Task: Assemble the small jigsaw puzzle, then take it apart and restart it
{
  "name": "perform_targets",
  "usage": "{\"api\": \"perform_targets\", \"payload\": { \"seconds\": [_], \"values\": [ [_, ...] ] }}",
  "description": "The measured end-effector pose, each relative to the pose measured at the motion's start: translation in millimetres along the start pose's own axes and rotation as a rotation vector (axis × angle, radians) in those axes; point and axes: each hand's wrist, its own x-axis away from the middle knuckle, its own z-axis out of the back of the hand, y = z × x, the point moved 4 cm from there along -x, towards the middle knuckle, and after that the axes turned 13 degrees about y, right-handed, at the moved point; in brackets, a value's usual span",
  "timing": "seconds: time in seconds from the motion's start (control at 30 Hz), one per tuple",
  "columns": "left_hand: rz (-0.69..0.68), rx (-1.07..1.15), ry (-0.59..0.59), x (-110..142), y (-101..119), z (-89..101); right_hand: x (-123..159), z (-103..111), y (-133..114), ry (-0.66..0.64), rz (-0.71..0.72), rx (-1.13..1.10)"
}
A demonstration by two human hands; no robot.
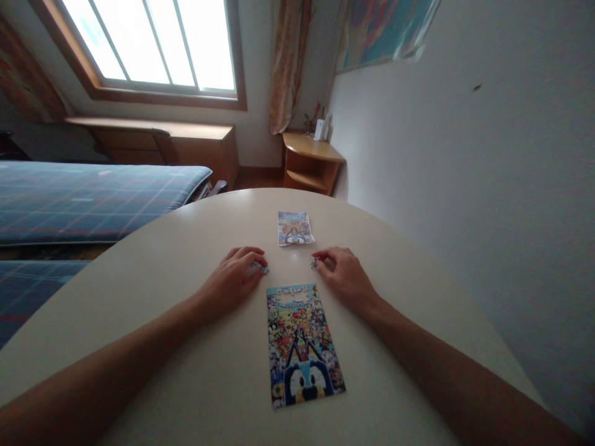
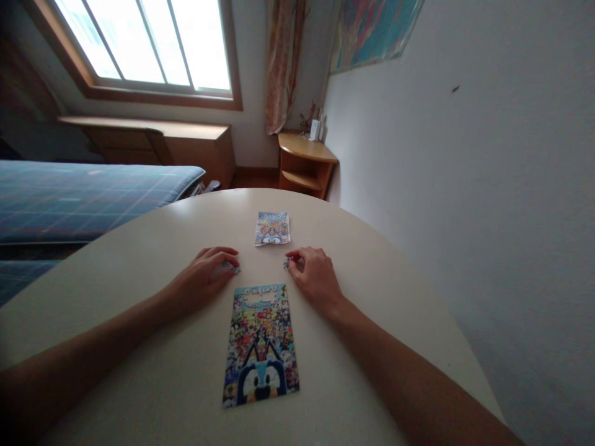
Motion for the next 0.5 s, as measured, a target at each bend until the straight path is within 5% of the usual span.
{"api": "perform_targets", "payload": {
  "seconds": [0.5],
  "values": [
    [-0.013, 0.001, -0.024, -0.3, 4.0, -0.9, 0.3, -2.0, 1.0, -0.006, 0.023, 0.024]
  ]
}}
